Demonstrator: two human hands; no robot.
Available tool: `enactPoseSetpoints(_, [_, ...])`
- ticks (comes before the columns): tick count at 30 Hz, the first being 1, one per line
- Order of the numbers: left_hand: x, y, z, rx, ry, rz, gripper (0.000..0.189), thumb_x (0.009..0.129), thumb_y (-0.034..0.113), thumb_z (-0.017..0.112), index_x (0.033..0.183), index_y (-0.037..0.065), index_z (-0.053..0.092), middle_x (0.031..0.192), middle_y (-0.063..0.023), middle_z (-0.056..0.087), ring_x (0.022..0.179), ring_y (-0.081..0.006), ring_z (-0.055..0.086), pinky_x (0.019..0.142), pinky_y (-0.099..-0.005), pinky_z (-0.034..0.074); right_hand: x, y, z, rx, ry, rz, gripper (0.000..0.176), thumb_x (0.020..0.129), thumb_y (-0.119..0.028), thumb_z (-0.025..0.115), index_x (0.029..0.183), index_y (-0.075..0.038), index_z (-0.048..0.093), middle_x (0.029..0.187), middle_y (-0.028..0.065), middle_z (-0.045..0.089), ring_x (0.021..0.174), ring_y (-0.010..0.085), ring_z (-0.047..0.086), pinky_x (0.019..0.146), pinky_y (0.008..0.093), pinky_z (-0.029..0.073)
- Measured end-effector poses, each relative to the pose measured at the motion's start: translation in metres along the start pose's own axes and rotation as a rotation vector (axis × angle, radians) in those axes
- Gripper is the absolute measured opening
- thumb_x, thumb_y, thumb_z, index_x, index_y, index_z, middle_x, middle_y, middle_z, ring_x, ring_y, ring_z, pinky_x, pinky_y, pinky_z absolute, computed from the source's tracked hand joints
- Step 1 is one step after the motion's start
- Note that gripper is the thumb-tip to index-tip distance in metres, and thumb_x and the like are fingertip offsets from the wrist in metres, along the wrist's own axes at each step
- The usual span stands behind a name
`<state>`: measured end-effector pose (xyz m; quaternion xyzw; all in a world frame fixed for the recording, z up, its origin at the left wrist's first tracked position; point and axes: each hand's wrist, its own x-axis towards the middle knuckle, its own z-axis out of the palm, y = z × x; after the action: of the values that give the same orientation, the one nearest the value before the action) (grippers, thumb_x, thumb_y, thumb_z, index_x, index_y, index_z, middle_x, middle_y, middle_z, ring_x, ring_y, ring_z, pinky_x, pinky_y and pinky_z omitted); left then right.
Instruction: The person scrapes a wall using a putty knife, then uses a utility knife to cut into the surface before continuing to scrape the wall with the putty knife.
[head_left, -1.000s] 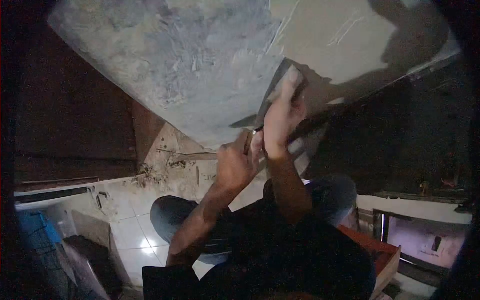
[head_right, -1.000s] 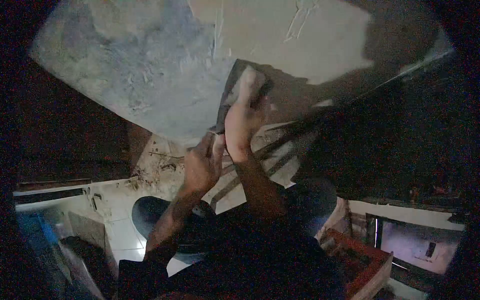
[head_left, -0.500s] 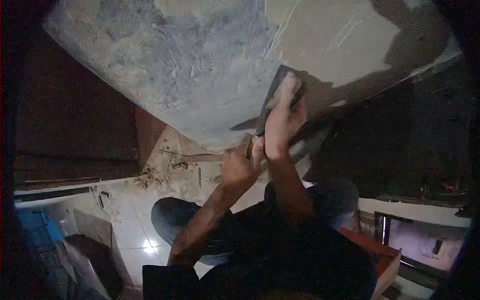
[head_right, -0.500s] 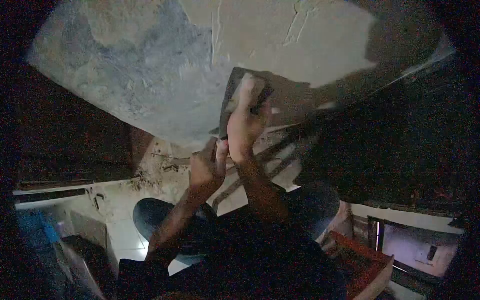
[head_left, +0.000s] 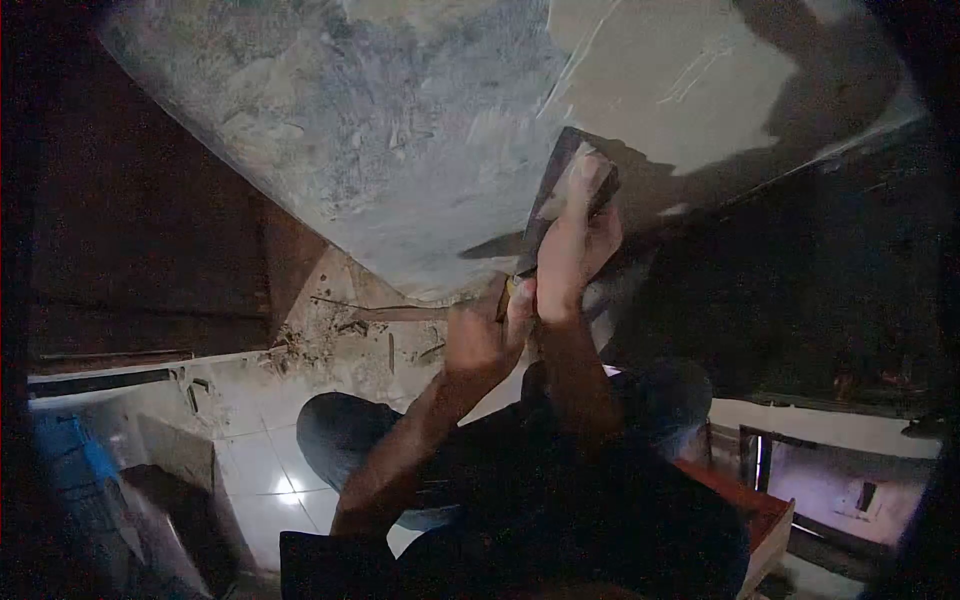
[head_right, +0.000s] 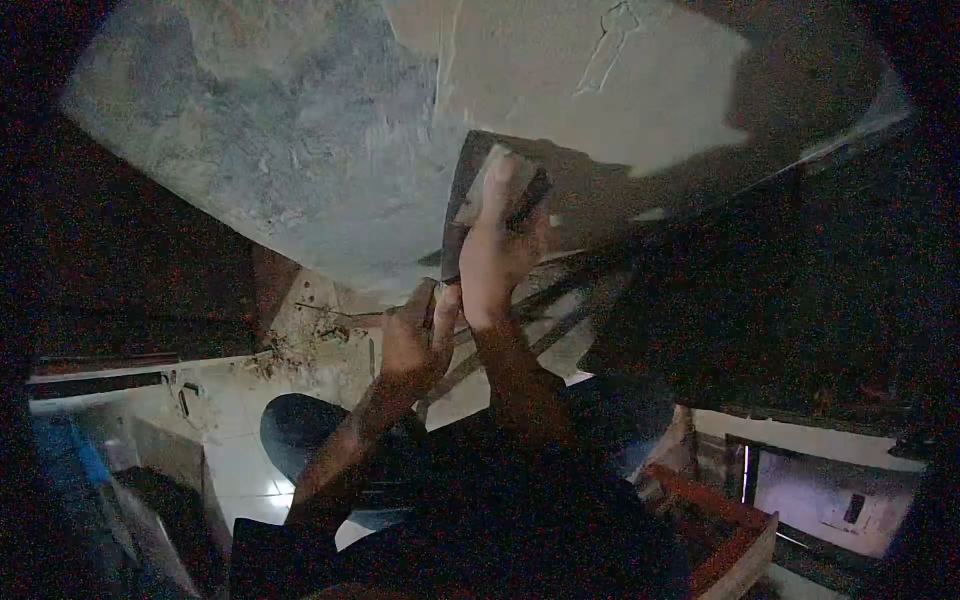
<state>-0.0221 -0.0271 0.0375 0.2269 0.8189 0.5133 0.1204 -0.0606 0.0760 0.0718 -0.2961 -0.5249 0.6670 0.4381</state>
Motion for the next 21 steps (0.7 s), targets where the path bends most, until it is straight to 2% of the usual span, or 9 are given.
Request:
enactPoseSetpoints(2, [0.002, -0.005, 0.002, -0.021, 0.149, 0.187, 0.025, 0.091, 0.022, 0.050, 0.081, -0.001, 0.051, 0.057, -0.0202, 0.052, 0.053, -0.0401, 0.054, 0.047, -0.0422, 0.041, 0.003, 0.010, -0.002, -0.035, 0.013, -0.085, 0.041, 0.087, -0.032, 0.059, 0.105, 0.004, 0.057, 0.101, 0.0086, 0.060, 0.091, 0.0140, 0.051, 0.083, 0.0290, 0.039])
enactPoseSetpoints(3, [0.002, -0.008, 0.003, -0.021, 0.149, 0.188, 0.025, 0.091, 0.022, 0.050, 0.081, -0.001, 0.051, 0.057, -0.0202, 0.052, 0.053, -0.0401, 0.054, 0.047, -0.0422, 0.041, 0.002, 0.008, -0.001, -0.034, 0.014, -0.086, 0.041, 0.087, -0.032, 0.059, 0.105, 0.004, 0.057, 0.101, 0.0086, 0.060, 0.091, 0.0140, 0.051, 0.083, 0.0290, 0.039])
enactPoseSetpoints(6, [0.003, -0.007, 0.004, -0.053, 0.141, 0.180, 0.024, 0.090, 0.021, 0.051, 0.083, -0.002, 0.052, 0.058, -0.0191, 0.052, 0.052, -0.0381, 0.055, 0.046, -0.0415, 0.040, 0.002, 0.004, 0.000, 0.009, 0.030, -0.091, 0.042, 0.086, -0.033, 0.060, 0.107, 0.004, 0.057, 0.103, 0.0086, 0.059, 0.091, 0.0143, 0.051, 0.083, 0.0293, 0.039])
enactPoseSetpoints(8, [0.003, -0.001, -0.001, -0.011, 0.040, 0.118, 0.030, 0.093, 0.026, 0.045, 0.089, -0.004, 0.051, 0.063, -0.0215, 0.057, 0.061, -0.0389, 0.058, 0.058, -0.0411, 0.043, 0.005, 0.007, -0.004, -0.028, 0.031, -0.020, 0.047, 0.084, -0.039, 0.062, 0.107, 0.002, 0.055, 0.106, 0.0099, 0.058, 0.095, 0.0173, 0.051, 0.086, 0.0325, 0.039])
enactPoseSetpoints(12, [0.010, 0.001, -0.003, 0.022, 0.010, -0.008, 0.032, 0.093, 0.026, 0.045, 0.097, -0.005, 0.053, 0.061, -0.0203, 0.056, 0.060, -0.0386, 0.058, 0.057, -0.0430, 0.042, 0.008, 0.002, 0.003, 0.024, 0.011, -0.112, 0.041, 0.086, -0.033, 0.060, 0.105, 0.003, 0.058, 0.102, 0.0087, 0.060, 0.090, 0.0143, 0.050, 0.083, 0.0288, 0.038])
enactPoseSetpoints(16, [0.004, -0.008, -0.001, 0.015, 0.041, 0.043, 0.032, 0.093, 0.025, 0.045, 0.103, -0.005, 0.053, 0.064, -0.0211, 0.057, 0.061, -0.0379, 0.059, 0.057, -0.0432, 0.043, 0.003, 0.008, 0.002, -0.006, 0.007, -0.090, 0.040, 0.088, -0.031, 0.057, 0.107, 0.004, 0.057, 0.103, 0.0099, 0.060, 0.092, 0.0158, 0.050, 0.086, 0.0283, 0.037])
enactPoseSetpoints(18, [0.000, -0.024, 0.009, 0.174, 0.157, 0.343, 0.033, 0.092, 0.024, 0.046, 0.105, -0.005, 0.054, 0.069, -0.0236, 0.058, 0.064, -0.0363, 0.060, 0.059, -0.0422, 0.045, 0.002, 0.018, 0.001, 0.025, -0.013, -0.279, 0.038, 0.088, -0.031, 0.056, 0.106, 0.003, 0.057, 0.101, 0.0082, 0.059, 0.090, 0.0149, 0.049, 0.085, 0.0267, 0.036])
enactPoseSetpoints(19, [0.002, -0.020, 0.012, 0.143, 0.272, 0.361, 0.025, 0.089, 0.025, 0.054, 0.087, 0.000, 0.052, 0.059, -0.0205, 0.052, 0.055, -0.0395, 0.055, 0.049, -0.0419, 0.043, 0.000, 0.011, 0.000, 0.062, -0.045, -0.089, 0.042, 0.088, -0.031, 0.058, 0.107, 0.006, 0.054, 0.111, 0.0128, 0.058, 0.101, 0.0189, 0.051, 0.091, 0.0336, 0.037])
enactPoseSetpoints(21, [0.006, -0.011, 0.003, 0.059, 0.214, 0.268, 0.025, 0.088, 0.024, 0.054, 0.087, 0.000, 0.053, 0.059, -0.0207, 0.052, 0.055, -0.0390, 0.055, 0.049, -0.0423, 0.043, 0.003, -0.005, 0.005, 0.049, -0.043, -0.110, 0.043, 0.087, -0.031, 0.059, 0.107, 0.006, 0.054, 0.111, 0.0129, 0.058, 0.101, 0.0190, 0.052, 0.092, 0.0340, 0.036])
